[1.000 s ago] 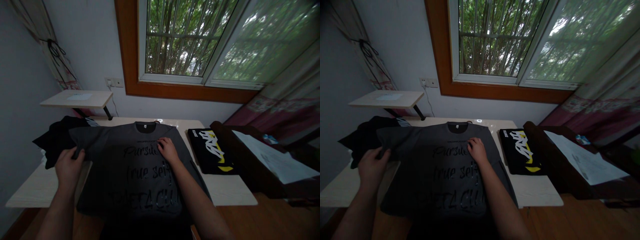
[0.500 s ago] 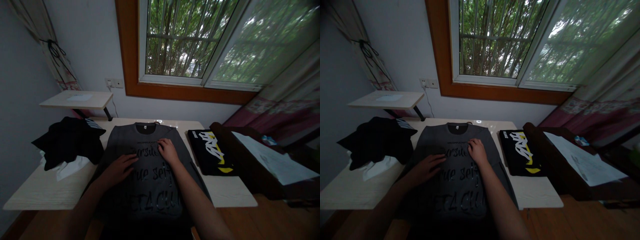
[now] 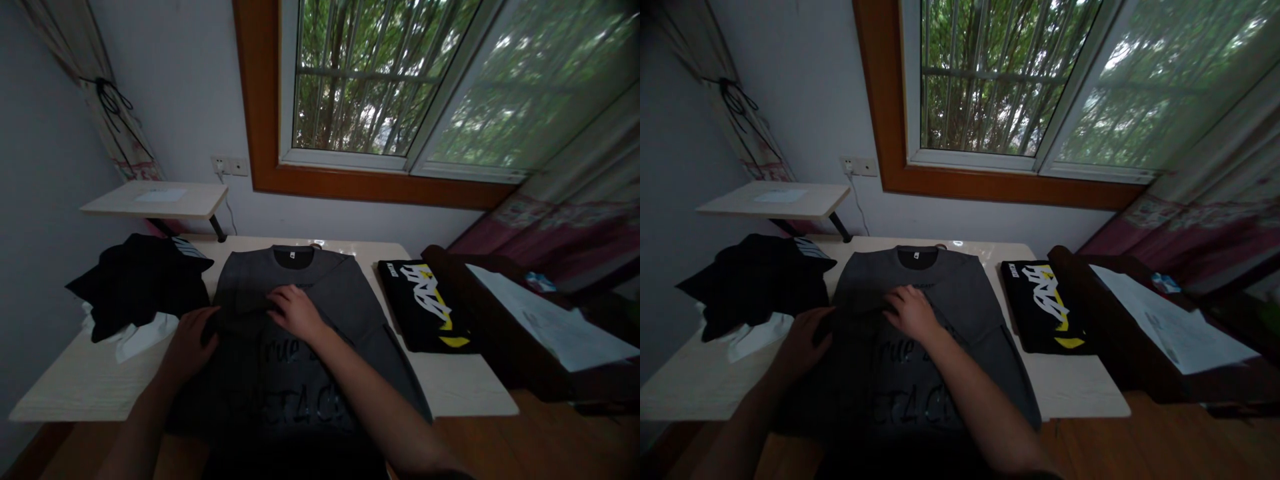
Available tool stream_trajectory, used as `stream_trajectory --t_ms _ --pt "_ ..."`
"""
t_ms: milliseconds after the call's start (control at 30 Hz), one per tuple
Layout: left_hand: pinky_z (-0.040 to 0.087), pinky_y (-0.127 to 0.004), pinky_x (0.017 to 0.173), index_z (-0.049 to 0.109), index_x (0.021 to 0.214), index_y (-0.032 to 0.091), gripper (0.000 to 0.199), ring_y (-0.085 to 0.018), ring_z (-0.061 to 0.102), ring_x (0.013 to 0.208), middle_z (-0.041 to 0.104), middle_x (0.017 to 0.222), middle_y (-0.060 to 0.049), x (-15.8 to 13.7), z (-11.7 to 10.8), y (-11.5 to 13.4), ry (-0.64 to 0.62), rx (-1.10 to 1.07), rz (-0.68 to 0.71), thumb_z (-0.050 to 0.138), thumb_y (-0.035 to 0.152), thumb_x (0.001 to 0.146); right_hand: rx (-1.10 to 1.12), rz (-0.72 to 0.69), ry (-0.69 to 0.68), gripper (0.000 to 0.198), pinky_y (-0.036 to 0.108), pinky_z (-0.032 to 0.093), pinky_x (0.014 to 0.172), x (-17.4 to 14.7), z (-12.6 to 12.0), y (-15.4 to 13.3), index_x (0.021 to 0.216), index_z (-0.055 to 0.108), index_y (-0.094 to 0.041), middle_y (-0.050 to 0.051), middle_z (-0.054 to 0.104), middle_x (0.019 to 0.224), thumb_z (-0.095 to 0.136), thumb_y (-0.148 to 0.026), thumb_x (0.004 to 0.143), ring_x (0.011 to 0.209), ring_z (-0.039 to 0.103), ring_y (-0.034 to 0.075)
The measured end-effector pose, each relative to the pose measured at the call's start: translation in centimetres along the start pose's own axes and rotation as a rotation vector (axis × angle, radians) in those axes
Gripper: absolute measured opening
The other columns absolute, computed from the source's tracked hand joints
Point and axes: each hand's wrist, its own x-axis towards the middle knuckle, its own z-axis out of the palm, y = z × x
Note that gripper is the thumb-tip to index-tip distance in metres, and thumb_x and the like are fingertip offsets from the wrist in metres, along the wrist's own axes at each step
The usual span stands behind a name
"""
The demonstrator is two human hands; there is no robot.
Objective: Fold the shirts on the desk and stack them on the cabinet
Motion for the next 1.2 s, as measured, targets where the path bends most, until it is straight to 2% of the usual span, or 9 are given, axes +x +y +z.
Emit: stream_trajectory --t_ms 133,300,433,533,600,700,833,1033,1200 --pt "0.044 -0.051 0.109 0.055 0.135 0.024 0.062 -0.032 0.055 0.122 0.061 0.132 -0.01 -0.3 0.0 0.0 -0.04 0.024 0.011 0.055 0.016 0.074 -0.045 -0.06 -0.049 0.051 0.041 0.046 0.096 2.9 2.5 -3.0 0.138 0.056 -0.027 0.008 0.06 0.134 0.071 -0.04 0.091 0.117 0.053 0.028" --pt "0.042 -0.053 0.108 0.056 0.133 0.023 0.058 -0.032 0.054 0.121 0.062 0.129 -0.011 0.0 0.0 -0.2 -0.052 0.058 0.007 0.055 0.015 0.076 -0.151 -0.054 -0.055 0.025 0.04 0.046 0.089 5.3 3.5 -3.4 0.116 0.066 -0.022 0.01 0.068 0.111 0.065 -0.031 0.093 0.109 0.056 0.029" --pt "0.043 -0.052 0.108 0.059 0.13 0.025 0.05 -0.031 0.054 0.12 0.061 0.128 -0.01 0.0 0.2 -0.3 -0.031 0.061 -0.016 0.053 0.016 0.081 -0.029 0.226 0.067 0.015 0.033 0.048 0.079 5.6 3.1 -1.2 0.105 0.066 -0.022 0.008 0.071 0.098 0.057 -0.029 0.095 0.092 0.065 0.025" --pt "0.044 -0.051 0.107 0.061 0.129 0.027 0.049 -0.03 0.055 0.12 0.061 0.129 -0.009 0.0 0.3 -0.3 -0.025 0.053 -0.021 0.052 0.015 0.082 0.138 0.537 0.226 0.019 0.028 0.046 0.068 4.7 2.8 1.2 0.111 0.062 -0.023 0.004 0.072 0.086 0.056 -0.029 0.093 0.076 0.067 0.021" --pt "0.044 -0.051 0.107 0.061 0.129 0.027 0.05 -0.031 0.055 0.119 0.06 0.13 -0.009 0.1 0.4 -0.3 -0.026 0.051 -0.014 0.052 0.014 0.081 0.24 0.634 0.284 0.028 0.026 0.046 0.065 4.0 2.8 2.6 0.117 0.057 -0.023 0.001 0.07 0.08 0.058 -0.024 0.089 0.07 0.067 0.02" --pt "0.045 -0.051 0.106 0.062 0.128 0.026 0.05 -0.03 0.055 0.118 0.06 0.129 -0.009 0.2 0.4 -0.3 -0.018 0.054 -0.002 0.052 0.012 0.081 0.331 0.585 0.262 0.044 0.026 0.049 0.07 2.9 2.8 3.4 0.13 0.049 -0.02 0.0 0.07 0.081 0.059 -0.02 0.087 0.073 0.068 0.019" --pt "0.046 -0.05 0.105 0.063 0.125 0.024 0.046 -0.029 0.056 0.117 0.06 0.127 -0.009 0.1 0.5 -0.7 0.013 0.059 -0.001 0.051 0.013 0.083 0.274 0.495 0.231 0.055 0.031 0.05 0.08 2.6 2.9 2.3 0.139 0.046 -0.018 0.004 0.069 0.087 0.064 -0.034 0.089 0.087 0.067 0.022" --pt "0.047 -0.049 0.105 0.065 0.122 0.024 0.042 -0.029 0.057 0.117 0.061 0.126 -0.009 -0.2 0.7 -1.3 0.051 0.054 0.005 0.052 0.013 0.083 0.397 0.639 0.1 0.071 0.034 0.052 0.078 3.4 2.3 -0.6 0.148 0.04 -0.021 0.009 0.071 0.095 0.062 -0.057 0.091 0.087 0.07 0.025" --pt "0.047 -0.05 0.104 0.067 0.12 0.024 0.041 -0.029 0.058 0.116 0.061 0.125 -0.01 -0.3 0.1 -2.3 0.047 0.076 0.035 0.052 0.013 0.084 0.63 0.639 0.003 0.066 0.031 0.055 0.074 3.2 3.0 -2.1 0.143 0.043 -0.027 0.003 0.071 0.093 0.07 -0.024 0.083 0.081 0.072 0.021"
